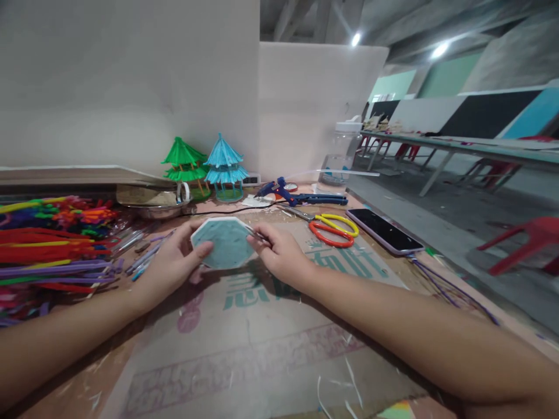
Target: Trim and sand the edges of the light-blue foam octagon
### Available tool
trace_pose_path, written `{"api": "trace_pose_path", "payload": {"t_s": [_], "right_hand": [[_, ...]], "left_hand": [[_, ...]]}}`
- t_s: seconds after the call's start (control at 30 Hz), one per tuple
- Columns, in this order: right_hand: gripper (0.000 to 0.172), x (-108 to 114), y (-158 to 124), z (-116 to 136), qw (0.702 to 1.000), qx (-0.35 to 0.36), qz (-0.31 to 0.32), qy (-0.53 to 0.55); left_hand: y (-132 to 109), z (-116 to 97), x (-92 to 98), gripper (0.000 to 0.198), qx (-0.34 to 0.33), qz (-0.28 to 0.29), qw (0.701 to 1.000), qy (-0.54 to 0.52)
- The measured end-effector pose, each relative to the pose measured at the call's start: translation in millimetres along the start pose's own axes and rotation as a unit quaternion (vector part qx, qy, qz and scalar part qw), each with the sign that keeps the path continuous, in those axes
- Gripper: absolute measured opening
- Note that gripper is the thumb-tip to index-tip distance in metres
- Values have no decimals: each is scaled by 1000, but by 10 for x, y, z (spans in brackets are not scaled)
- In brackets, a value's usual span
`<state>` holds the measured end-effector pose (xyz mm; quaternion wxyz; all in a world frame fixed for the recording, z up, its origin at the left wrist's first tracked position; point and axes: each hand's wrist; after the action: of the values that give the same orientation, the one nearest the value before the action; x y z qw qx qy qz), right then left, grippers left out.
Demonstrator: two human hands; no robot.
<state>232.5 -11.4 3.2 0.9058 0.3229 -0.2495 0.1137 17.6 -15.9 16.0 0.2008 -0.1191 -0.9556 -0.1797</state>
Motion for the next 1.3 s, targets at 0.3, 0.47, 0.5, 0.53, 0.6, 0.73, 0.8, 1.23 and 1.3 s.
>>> {"api": "trace_pose_path", "payload": {"t_s": [0.3,0.47,0.5,0.53,0.6,0.73,0.8,1.23,1.3], "right_hand": [[11,-1,-14,-33,996,41,29,-78],[10,2,-43,-24,991,65,39,-106],[11,3,-46,-21,991,67,39,-107],[11,3,-48,-19,991,68,41,-106],[11,2,-50,-11,992,65,45,-100],[10,-4,-38,19,997,25,40,-63],[14,-4,-21,33,999,-7,28,-32],[23,0,25,12,999,-32,1,34],[20,-2,20,9,999,-21,-16,41]], "left_hand": [[-26,-57,21,33,-57,-21,997,37],[3,-190,23,28,40,-6,995,-96],[5,-210,25,27,68,0,988,-137],[6,-223,30,26,93,5,981,-172],[18,-222,40,26,124,3,970,-211],[92,-93,45,24,85,-62,973,-207],[134,1,32,28,68,-72,972,-213],[37,24,10,37,40,34,998,-18],[51,35,-2,30,14,27,1000,-3]]}}
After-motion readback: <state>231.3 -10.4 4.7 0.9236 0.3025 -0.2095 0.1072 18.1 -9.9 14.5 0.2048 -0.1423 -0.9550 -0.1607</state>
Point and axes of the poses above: each hand's wrist, its own y-axis towards the middle knuckle, its own x-axis out of the back of the hand, z = x × y, and after that the axes turned 5 degrees about z, right-handed
